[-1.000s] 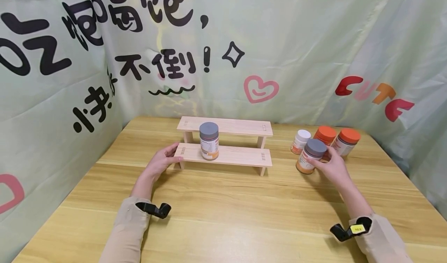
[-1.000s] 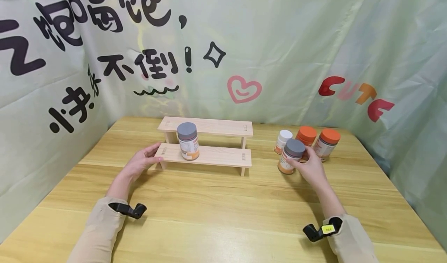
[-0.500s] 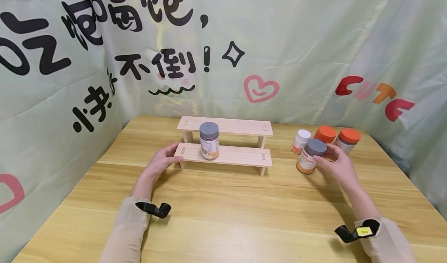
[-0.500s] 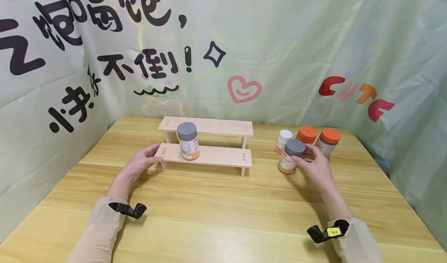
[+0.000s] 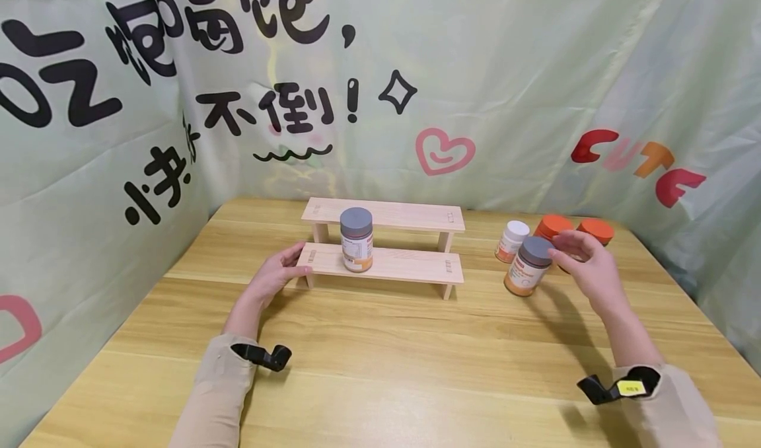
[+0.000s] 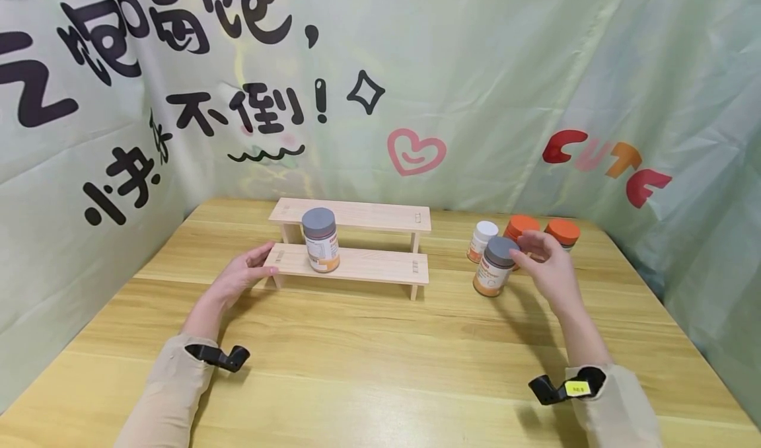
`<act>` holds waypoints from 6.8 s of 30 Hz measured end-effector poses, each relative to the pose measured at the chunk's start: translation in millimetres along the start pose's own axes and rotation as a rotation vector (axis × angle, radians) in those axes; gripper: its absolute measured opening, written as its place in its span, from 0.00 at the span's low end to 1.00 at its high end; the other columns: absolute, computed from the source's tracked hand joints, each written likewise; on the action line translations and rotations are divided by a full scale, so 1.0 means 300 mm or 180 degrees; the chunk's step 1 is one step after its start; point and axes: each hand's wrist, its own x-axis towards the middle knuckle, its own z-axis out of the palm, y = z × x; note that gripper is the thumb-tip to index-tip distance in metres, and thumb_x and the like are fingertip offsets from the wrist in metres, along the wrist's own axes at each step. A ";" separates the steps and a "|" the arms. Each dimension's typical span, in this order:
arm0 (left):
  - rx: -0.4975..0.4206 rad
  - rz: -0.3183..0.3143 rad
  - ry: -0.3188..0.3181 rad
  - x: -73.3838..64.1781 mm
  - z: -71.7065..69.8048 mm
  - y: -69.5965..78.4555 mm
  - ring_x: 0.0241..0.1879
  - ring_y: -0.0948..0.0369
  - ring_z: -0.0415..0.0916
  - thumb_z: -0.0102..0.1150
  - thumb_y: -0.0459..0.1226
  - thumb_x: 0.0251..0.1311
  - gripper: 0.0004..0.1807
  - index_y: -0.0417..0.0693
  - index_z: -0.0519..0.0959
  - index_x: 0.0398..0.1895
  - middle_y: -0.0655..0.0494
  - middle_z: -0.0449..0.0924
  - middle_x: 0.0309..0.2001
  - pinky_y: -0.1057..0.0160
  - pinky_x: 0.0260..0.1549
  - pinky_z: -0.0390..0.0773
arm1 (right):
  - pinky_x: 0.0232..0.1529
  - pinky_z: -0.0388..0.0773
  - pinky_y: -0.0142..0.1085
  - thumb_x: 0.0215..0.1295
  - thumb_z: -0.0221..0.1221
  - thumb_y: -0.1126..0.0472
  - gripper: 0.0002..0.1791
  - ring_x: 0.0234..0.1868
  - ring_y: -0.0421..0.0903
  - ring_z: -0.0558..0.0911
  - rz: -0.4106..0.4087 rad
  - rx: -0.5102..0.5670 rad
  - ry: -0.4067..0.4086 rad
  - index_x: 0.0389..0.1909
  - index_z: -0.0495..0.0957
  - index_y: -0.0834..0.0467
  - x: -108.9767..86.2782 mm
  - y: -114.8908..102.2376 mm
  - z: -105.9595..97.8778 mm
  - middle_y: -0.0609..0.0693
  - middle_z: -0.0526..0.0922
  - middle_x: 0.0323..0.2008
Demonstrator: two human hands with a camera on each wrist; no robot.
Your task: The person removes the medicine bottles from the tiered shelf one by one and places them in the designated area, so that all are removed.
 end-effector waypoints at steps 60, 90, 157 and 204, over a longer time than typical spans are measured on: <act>0.0105 0.0028 -0.0009 0.004 -0.006 0.001 0.68 0.47 0.49 0.59 0.32 0.58 0.40 0.35 0.50 0.70 0.39 0.49 0.70 0.52 0.66 0.50 | 0.55 0.71 0.46 0.57 0.62 0.65 0.31 0.55 0.55 0.73 -0.0393 0.0944 -0.1520 0.61 0.65 0.67 0.119 -0.396 0.588 0.62 0.74 0.54; 0.0057 0.0030 -0.0008 0.004 -0.004 -0.002 0.69 0.49 0.47 0.58 0.31 0.58 0.40 0.35 0.50 0.70 0.39 0.48 0.70 0.53 0.66 0.49 | 0.55 0.70 0.47 0.53 0.67 0.64 0.36 0.53 0.53 0.74 -0.0498 0.0662 -0.1684 0.62 0.64 0.64 0.099 -0.428 0.781 0.59 0.76 0.50; -0.0026 0.0055 -0.0066 0.006 -0.008 -0.010 0.69 0.48 0.47 0.59 0.32 0.58 0.40 0.34 0.49 0.70 0.38 0.48 0.70 0.53 0.66 0.49 | 0.48 0.72 0.36 0.57 0.63 0.61 0.33 0.48 0.49 0.73 -0.0346 0.0182 -0.0870 0.61 0.62 0.64 0.089 -0.296 0.341 0.60 0.74 0.50; -0.0068 0.0044 -0.0052 0.004 -0.003 -0.002 0.69 0.48 0.47 0.58 0.30 0.58 0.40 0.33 0.49 0.70 0.38 0.47 0.70 0.53 0.66 0.49 | 0.37 0.66 0.15 0.60 0.59 0.47 0.36 0.47 0.37 0.66 0.0368 -0.0424 0.0358 0.64 0.58 0.57 0.059 -0.132 -0.122 0.47 0.68 0.52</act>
